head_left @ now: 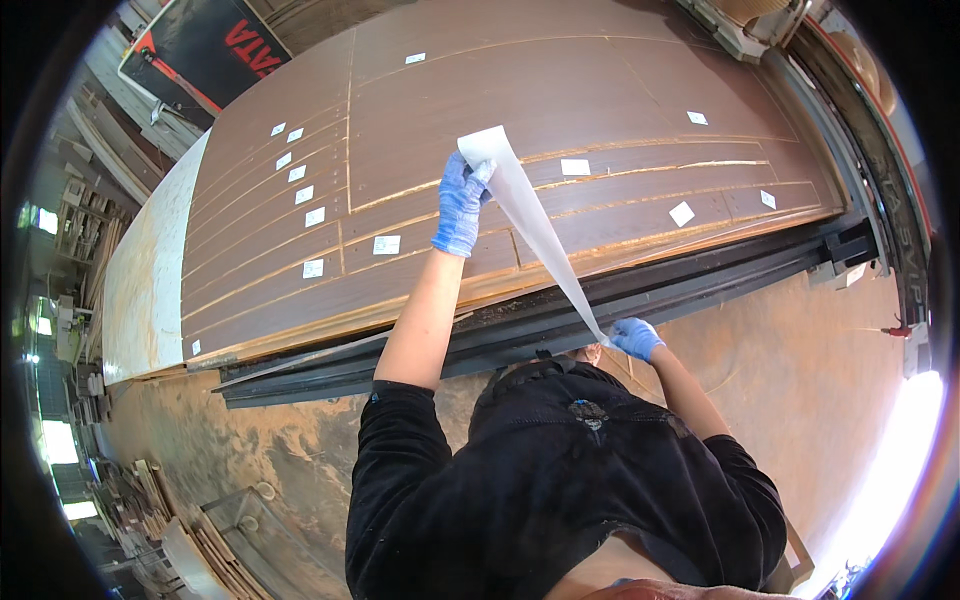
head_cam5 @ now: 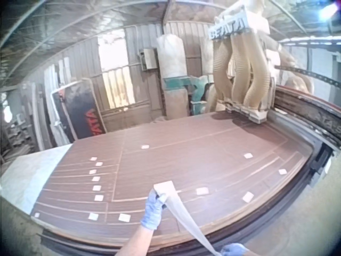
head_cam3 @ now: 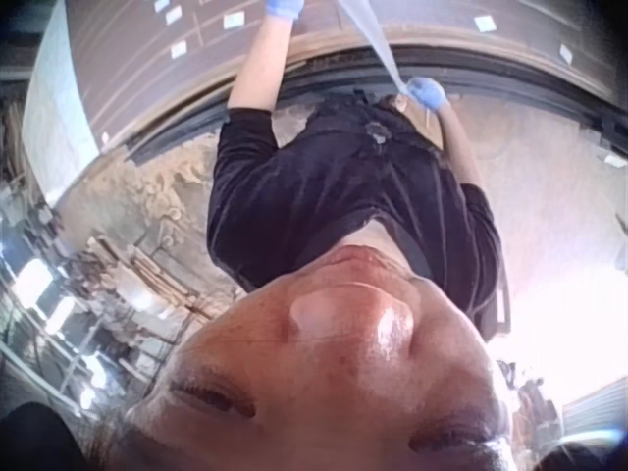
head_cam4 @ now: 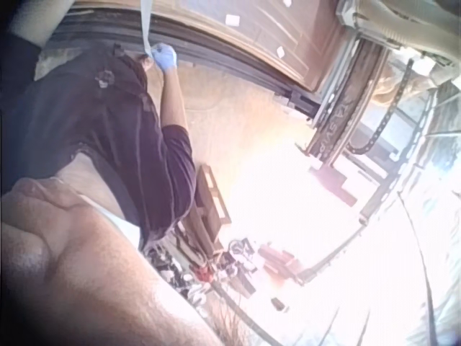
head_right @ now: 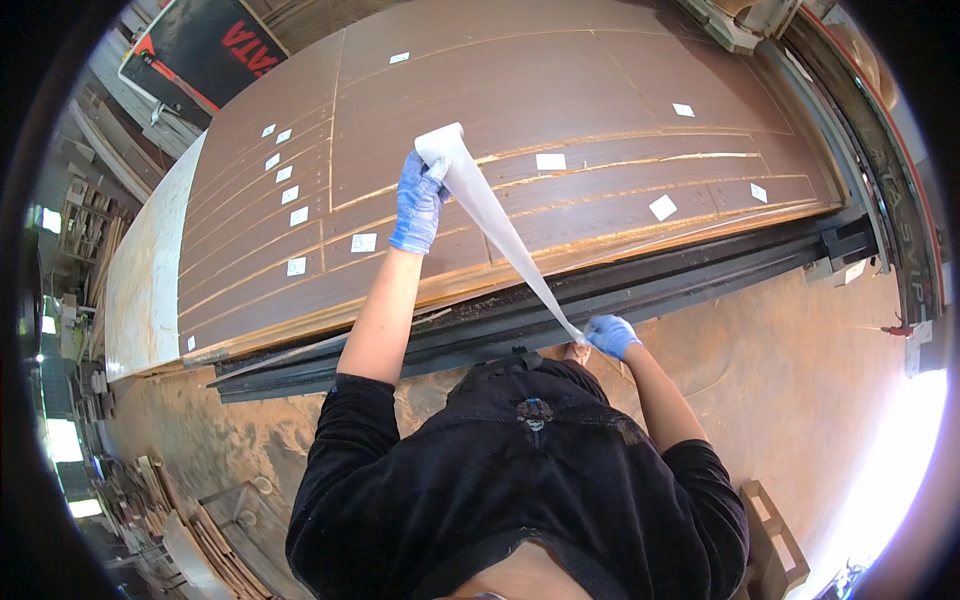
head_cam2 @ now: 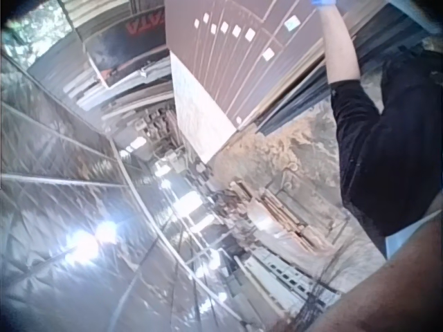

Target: The person applies small white labels to a large brown wood panel on a CNC machine, then moves to a workbench to label additional cut pieces. They handle the panels and labels by hand, placing them in various positions and stacking the labeled pieces.

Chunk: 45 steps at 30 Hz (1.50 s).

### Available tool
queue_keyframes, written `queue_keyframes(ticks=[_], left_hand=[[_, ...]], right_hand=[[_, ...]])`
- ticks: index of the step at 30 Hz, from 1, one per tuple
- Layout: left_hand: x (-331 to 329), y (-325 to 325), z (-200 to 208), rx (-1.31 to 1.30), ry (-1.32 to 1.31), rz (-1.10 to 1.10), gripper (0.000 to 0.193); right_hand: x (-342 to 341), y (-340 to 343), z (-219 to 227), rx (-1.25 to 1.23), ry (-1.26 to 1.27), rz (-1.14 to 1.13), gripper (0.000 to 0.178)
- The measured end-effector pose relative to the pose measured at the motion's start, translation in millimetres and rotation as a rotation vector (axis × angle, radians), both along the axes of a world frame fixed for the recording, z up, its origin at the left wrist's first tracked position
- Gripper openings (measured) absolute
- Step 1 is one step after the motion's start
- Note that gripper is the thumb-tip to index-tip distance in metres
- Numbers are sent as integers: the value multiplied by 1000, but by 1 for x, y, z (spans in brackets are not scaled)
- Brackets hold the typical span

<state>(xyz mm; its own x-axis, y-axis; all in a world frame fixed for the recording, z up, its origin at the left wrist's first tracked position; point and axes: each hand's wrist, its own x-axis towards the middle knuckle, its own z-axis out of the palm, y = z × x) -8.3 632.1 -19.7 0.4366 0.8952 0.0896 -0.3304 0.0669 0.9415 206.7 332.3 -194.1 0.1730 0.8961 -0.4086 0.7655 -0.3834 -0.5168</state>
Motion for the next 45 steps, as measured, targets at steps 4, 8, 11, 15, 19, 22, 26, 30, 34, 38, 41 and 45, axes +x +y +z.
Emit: queue_keyframes(ticks=[4,8,11,15,19,22,26,30,34,38,41,45], left_hand=[[-15,-4,1,74,27,27,38],[-22,-10,-7,144,-3,87,36],[-25,-8,-16,169,50,140,29],[-39,10,-45,249,160,206,22],[-55,41,-67,47,-9,377,33],[-68,57,-68,3,-11,438,34],[-89,83,-69,177,32,381,36],[-84,105,-59,-13,7,462,33],[-84,107,-45,-44,-24,489,31],[-91,113,-50,-40,6,473,34],[-88,109,-61,-59,-18,440,34],[-82,95,-73,-56,38,425,31]], right_hand=[[6,-23,-24,-119,-55,-11,29],[12,-38,-41,-130,-35,-14,31],[17,-40,-42,-178,-46,-28,31],[21,-42,-27,-168,136,-222,27],[35,-40,-21,-32,330,-357,24],[45,-34,-14,23,455,-442,21],[50,-25,19,184,563,-516,24],[54,-21,39,221,693,-567,23],[58,-17,39,237,787,-567,21],[58,-12,39,258,772,-629,19],[62,-18,31,281,796,-696,19],[57,-28,25,304,747,-781,23]])
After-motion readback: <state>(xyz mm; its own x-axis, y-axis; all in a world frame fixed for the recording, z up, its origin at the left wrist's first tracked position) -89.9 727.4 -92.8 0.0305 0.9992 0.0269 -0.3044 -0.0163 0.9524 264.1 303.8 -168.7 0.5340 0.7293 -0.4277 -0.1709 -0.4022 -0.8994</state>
